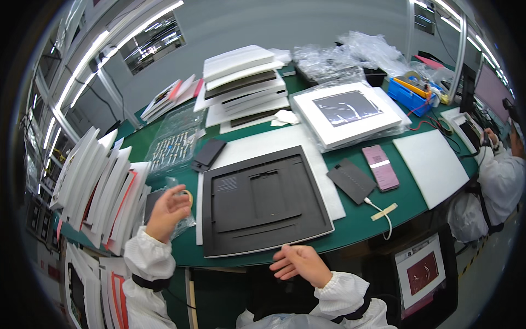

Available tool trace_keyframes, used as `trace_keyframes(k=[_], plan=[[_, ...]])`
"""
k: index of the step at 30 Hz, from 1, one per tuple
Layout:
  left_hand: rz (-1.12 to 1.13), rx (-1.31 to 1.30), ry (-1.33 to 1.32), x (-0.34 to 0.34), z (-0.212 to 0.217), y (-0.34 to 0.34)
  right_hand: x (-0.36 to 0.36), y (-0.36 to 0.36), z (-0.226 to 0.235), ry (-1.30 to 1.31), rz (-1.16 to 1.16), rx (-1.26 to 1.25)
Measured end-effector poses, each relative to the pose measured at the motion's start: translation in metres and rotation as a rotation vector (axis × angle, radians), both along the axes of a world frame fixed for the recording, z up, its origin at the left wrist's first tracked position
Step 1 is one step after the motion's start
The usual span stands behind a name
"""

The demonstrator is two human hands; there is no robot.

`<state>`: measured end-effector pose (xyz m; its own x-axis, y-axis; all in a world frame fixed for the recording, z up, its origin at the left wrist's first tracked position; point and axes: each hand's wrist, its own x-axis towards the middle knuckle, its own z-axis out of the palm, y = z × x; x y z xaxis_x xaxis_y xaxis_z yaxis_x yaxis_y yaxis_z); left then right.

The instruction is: Assembling the housing and internal components of an electronic tablet or display device.

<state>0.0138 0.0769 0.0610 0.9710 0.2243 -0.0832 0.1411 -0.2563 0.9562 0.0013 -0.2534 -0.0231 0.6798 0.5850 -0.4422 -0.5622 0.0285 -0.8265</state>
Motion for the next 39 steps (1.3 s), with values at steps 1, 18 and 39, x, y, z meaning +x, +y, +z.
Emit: trace_keyframes(k=[1, 18, 39], plan=[[-0.006, 0.046, -0.031, 0.013, 0.005, -0.001, -0.002, -0.005, -0.002, -0.010, 0.016, -0.011], [0.585, 1.317, 0.391, 0.018, -0.059, 0.142, 0.018, -0.065, -0.030, -0.842, -0.884, -0.183], [0.569, 0.846, -0.052, -0.018, 0.001, 0.111, 0.024, -0.064, -0.029, -0.798, -0.852, -0.161]])
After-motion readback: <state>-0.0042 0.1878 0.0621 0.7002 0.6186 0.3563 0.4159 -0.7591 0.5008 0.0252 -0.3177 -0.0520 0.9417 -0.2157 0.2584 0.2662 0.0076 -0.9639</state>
